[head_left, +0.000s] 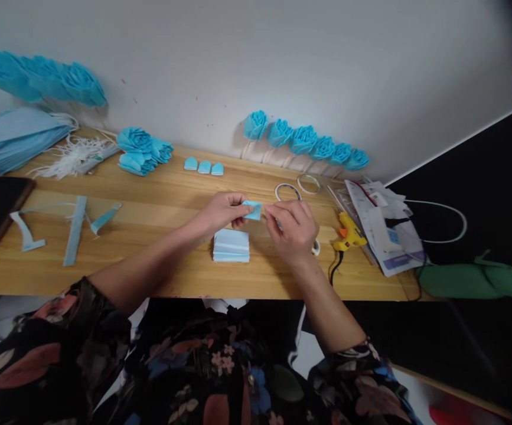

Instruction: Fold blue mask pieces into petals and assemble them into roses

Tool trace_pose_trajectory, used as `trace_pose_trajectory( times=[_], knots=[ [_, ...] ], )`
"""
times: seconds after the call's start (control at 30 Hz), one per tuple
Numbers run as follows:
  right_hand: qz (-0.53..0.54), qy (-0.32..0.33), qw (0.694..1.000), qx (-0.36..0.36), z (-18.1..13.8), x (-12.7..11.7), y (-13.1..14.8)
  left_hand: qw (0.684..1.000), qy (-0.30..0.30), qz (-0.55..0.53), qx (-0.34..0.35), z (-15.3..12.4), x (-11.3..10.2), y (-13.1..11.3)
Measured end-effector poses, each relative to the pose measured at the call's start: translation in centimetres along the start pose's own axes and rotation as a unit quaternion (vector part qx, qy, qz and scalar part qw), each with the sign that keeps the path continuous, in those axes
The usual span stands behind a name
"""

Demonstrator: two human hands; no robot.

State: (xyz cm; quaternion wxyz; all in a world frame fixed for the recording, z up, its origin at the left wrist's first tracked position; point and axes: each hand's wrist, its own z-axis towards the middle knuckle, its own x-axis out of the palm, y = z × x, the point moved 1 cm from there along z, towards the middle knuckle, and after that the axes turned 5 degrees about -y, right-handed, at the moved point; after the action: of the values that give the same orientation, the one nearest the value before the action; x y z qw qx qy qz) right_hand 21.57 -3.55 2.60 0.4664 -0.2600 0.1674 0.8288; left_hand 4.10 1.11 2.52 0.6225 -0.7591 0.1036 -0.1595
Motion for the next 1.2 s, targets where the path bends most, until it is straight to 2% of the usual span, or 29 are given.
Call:
trace_pose_trajectory(
  times=[0.33, 0.57, 0.7, 0.83, 1.0, 1.2],
  knots=[
    [0.020, 0.021, 1.000, 0.001, -0.22, -0.05, -0.08, 1.000, -0.009, 0.005, 0.002, 0.07, -0.07, -0.17],
    [0.029, -0.005, 1.000, -0.010, -0.29, -0.07, -0.12, 1.000, -0.010, 0.013, -0.002, 0.02, -0.02, -0.29],
    [0.030, 0.022, 0.999, 0.006, -0.27, 0.16, -0.06, 1.000, -0.006, 0.011, -0.002, 0.01, 0.03, -0.41],
    [0.028, 0.018, 0.999, -0.016, -0.19, 0.06, 0.18, 1.000, -0.006, 0.005, -0.002, 0.11, -0.07, -0.27],
    [0.015, 0.042, 0.999, -0.015, -0.08, -0.04, 0.28, 1.000, 0.001, -0.002, 0.013, 0.24, -0.25, -0.02],
    [0.030, 0.060, 0.997, -0.026, 0.08, -0.11, 0.18, 1.000, 0.005, -0.014, -0.003, 0.24, -0.18, 0.05]
  ],
)
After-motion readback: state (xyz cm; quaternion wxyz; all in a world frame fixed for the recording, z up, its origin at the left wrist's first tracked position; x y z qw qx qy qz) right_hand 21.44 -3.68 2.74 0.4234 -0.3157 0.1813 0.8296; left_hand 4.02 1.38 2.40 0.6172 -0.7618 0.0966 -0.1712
